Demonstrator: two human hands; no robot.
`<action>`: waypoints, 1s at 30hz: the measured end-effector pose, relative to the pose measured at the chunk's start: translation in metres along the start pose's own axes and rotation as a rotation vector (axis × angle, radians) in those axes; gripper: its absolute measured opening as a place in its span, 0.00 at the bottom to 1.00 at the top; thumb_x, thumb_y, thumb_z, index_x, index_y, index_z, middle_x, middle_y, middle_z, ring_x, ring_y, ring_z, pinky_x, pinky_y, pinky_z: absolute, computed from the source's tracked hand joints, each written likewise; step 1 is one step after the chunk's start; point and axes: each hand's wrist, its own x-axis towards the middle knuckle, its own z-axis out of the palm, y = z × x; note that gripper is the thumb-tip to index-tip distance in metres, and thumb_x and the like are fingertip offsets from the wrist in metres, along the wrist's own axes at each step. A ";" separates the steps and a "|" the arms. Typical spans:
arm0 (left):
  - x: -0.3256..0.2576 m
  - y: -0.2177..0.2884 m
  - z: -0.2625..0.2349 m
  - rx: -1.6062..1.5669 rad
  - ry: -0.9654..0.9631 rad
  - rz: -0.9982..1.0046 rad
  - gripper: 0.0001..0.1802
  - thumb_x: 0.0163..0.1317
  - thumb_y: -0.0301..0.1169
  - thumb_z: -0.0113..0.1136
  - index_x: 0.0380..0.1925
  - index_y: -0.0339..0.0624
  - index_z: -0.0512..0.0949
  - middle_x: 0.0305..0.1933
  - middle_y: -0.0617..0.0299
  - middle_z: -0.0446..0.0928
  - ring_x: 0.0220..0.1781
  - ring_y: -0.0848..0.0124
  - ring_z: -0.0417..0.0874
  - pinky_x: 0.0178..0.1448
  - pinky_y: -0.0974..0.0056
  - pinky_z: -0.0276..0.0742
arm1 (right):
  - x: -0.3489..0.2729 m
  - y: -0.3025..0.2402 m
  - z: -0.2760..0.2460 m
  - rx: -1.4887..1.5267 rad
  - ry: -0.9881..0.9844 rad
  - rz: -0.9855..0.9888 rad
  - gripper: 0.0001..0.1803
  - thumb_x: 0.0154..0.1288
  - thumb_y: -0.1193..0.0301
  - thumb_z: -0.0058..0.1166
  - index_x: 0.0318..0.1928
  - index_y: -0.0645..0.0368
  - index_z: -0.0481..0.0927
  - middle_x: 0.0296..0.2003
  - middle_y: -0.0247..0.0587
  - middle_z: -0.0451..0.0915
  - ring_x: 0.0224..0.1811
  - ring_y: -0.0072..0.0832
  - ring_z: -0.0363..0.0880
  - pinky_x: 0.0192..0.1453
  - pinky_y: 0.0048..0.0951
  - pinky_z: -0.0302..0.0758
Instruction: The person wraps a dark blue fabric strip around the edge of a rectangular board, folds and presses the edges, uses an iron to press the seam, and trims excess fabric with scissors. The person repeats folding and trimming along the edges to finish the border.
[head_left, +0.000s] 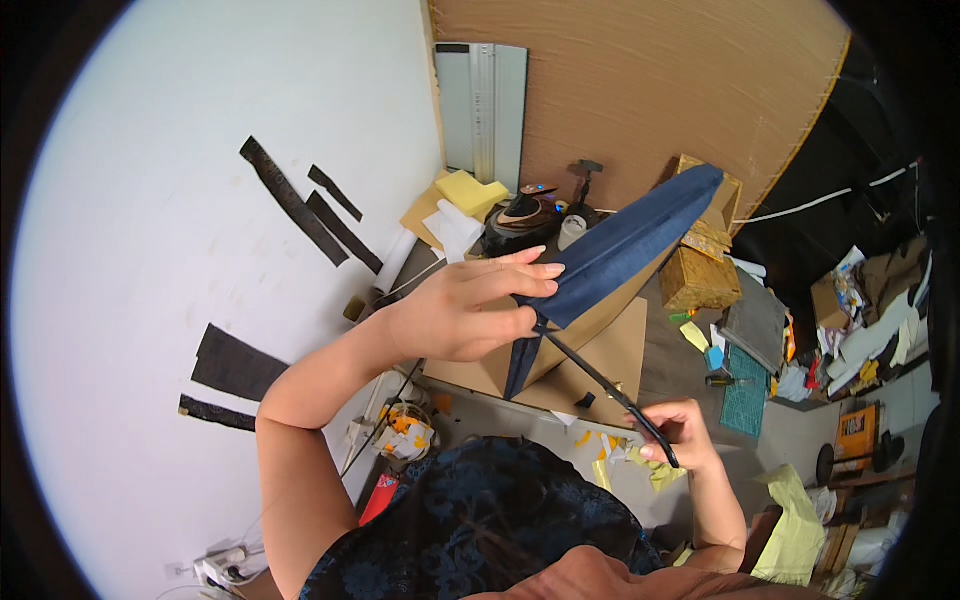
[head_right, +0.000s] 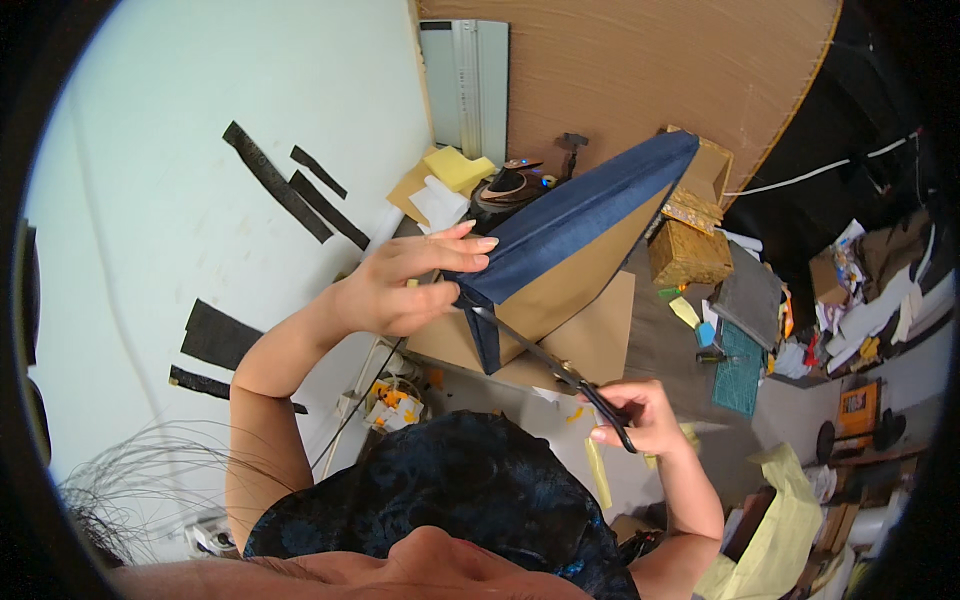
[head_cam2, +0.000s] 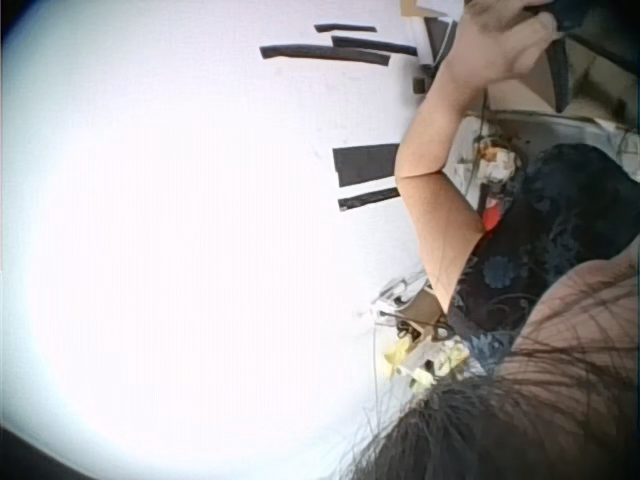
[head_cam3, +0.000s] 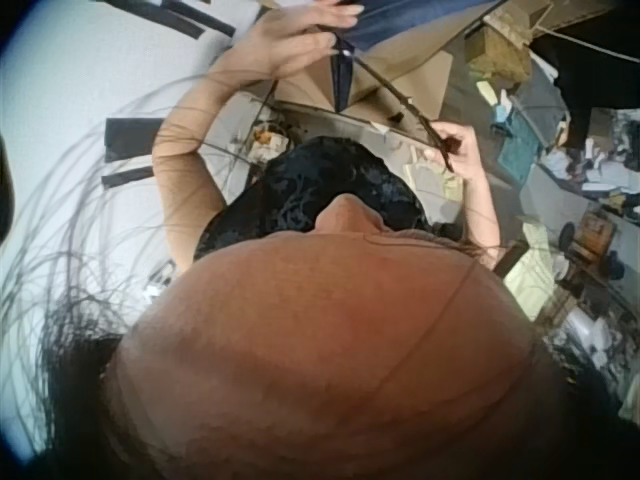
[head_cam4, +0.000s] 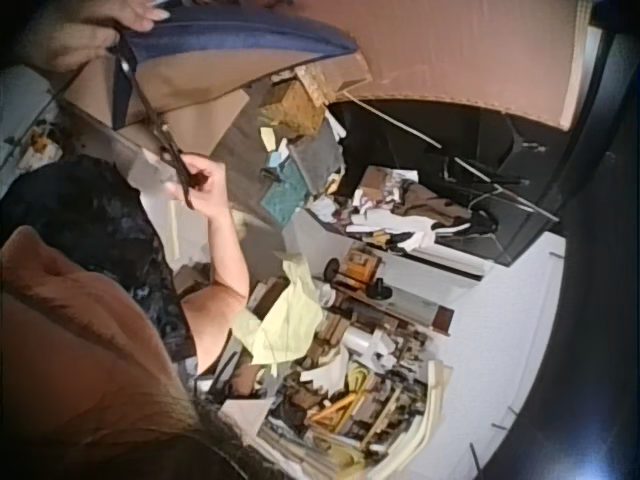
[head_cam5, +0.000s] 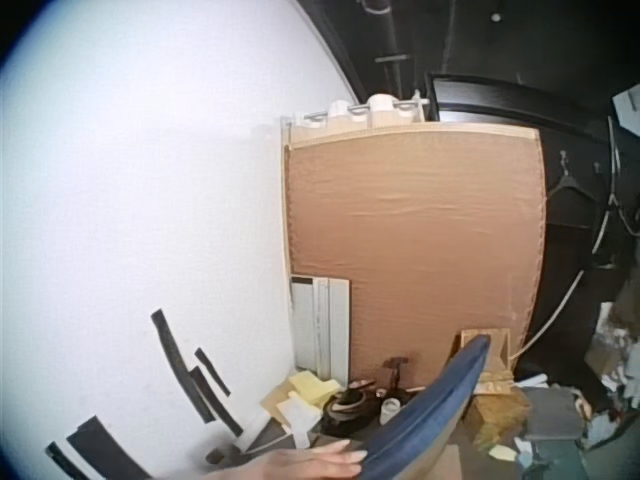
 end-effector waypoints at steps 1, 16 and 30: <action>0.002 -0.003 -0.001 -0.032 0.015 0.007 0.08 0.55 0.18 0.66 0.30 0.33 0.75 0.56 0.47 0.79 0.63 0.48 0.81 0.71 0.39 0.71 | -0.009 -0.008 0.002 -0.148 0.117 -0.033 0.24 0.48 0.71 0.76 0.45 0.70 0.84 0.21 0.27 0.74 0.23 0.17 0.69 0.24 0.21 0.64; 0.021 -0.046 -0.021 -0.587 -0.117 -0.202 0.09 0.59 0.23 0.68 0.36 0.39 0.77 0.40 0.59 0.85 0.55 0.62 0.85 0.80 0.46 0.55 | -0.035 -0.087 0.067 -1.525 0.610 -0.326 0.30 0.39 0.70 0.73 0.47 0.68 0.81 0.27 0.41 0.76 0.23 0.36 0.76 0.27 0.33 0.73; 0.025 -0.068 -0.026 -0.786 -0.215 -0.232 0.08 0.61 0.27 0.69 0.36 0.39 0.78 0.39 0.62 0.82 0.55 0.64 0.84 0.80 0.51 0.58 | -0.009 -0.092 0.086 -1.625 0.548 -0.324 0.34 0.36 0.74 0.74 0.51 0.68 0.80 0.31 0.44 0.78 0.25 0.38 0.79 0.28 0.36 0.76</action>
